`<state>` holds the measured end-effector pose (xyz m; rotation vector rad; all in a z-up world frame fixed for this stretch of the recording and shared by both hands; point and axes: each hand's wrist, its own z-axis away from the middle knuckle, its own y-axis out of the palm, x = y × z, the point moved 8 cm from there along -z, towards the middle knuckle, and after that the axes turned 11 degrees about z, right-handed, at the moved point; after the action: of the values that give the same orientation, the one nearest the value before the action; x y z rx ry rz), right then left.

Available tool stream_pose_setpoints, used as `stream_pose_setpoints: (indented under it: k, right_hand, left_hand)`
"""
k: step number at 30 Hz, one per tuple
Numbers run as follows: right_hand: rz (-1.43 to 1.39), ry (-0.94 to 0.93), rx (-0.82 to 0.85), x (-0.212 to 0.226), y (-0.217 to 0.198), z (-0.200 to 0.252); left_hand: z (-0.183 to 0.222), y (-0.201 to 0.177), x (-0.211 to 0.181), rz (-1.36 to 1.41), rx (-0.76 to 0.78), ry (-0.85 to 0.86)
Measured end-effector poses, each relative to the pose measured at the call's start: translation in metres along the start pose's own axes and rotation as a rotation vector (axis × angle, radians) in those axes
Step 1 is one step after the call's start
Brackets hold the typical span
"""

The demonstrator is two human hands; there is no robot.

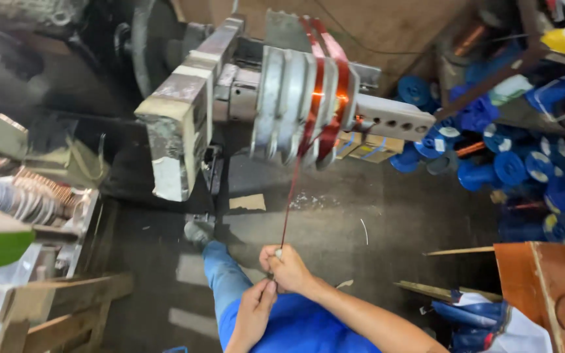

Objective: Guide copper wire onto a rotating mandrel using a small stick to create an electrical coil

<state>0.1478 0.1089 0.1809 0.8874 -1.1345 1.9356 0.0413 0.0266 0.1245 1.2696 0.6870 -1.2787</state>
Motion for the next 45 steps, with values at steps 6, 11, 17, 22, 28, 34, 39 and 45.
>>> stream_pose_setpoints:
  k: [6, 11, 17, 22, 28, 34, 39, 45]
  right_hand:
    - [-0.02, -0.02, -0.045, -0.013, 0.002, -0.012]
    - [-0.122, -0.142, -0.072, 0.031, -0.016, -0.012]
    - [-0.342, -0.322, -0.1, 0.095, -0.043, -0.008]
    - [-0.393, -0.467, -0.138, 0.149, -0.063, -0.013]
    - [-0.407, -0.465, -0.129, 0.177, -0.08, -0.014]
    - [-0.338, -0.388, -0.263, 0.167, -0.1, -0.034]
    - [-0.206, -0.364, -0.33, 0.155, -0.102, -0.055]
    - [-0.222, -0.321, -0.339, 0.153, -0.109, -0.042]
  left_hand:
    - [-0.01, -0.013, 0.01, -0.185, 0.009, 0.126]
    - [-0.009, -0.006, -0.045, -0.369, -0.057, 0.371]
    - [-0.008, 0.017, -0.117, -0.153, -0.027, 0.192]
    - [-0.011, 0.031, -0.165, 0.651, 0.176, -0.237]
    - [-0.011, 0.055, -0.202, 0.68, 0.141, -0.268]
    - [-0.042, 0.057, -0.19, 0.595, 0.054, -0.156]
    - [-0.059, 0.049, -0.189, 0.569, 0.019, -0.115]
    - [-0.053, 0.058, -0.182, 0.608, 0.032, -0.158]
